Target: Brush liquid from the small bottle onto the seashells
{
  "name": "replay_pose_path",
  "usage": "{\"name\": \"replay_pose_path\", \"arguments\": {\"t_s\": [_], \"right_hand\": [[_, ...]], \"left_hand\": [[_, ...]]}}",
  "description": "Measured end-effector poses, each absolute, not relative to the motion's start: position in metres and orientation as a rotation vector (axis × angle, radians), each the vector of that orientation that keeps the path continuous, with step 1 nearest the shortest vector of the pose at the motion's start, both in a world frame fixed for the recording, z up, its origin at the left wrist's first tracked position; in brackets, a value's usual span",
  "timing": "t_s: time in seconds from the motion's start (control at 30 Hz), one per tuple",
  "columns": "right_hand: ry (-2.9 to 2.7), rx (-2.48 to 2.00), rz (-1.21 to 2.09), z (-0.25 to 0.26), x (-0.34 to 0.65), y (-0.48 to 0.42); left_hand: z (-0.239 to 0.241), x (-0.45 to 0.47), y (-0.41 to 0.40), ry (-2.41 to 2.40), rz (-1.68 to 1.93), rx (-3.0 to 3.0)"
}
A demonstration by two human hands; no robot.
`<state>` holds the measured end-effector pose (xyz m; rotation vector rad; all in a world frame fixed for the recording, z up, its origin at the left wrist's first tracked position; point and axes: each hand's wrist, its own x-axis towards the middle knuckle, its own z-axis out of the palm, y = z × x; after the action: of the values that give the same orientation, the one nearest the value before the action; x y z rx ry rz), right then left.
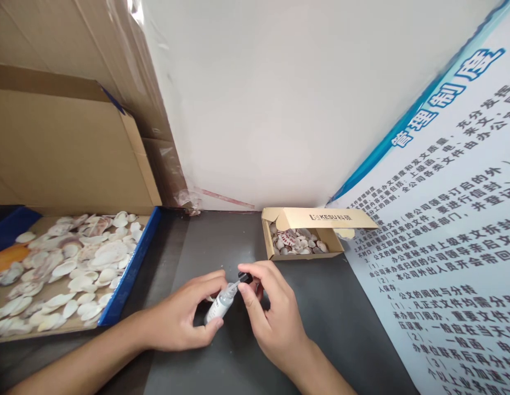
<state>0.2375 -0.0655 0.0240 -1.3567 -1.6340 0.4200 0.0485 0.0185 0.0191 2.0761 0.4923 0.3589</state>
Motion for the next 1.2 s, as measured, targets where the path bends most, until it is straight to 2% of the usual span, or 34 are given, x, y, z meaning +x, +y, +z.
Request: {"name": "replay_pose_path", "arguments": {"t_s": [1.2], "right_hand": [[-1.63,-1.425,0.432,0.025,0.2381,-0.0644]], "left_hand": [[0.0136,0.0468,0.0192,0.505,0.416,2.05]]}}
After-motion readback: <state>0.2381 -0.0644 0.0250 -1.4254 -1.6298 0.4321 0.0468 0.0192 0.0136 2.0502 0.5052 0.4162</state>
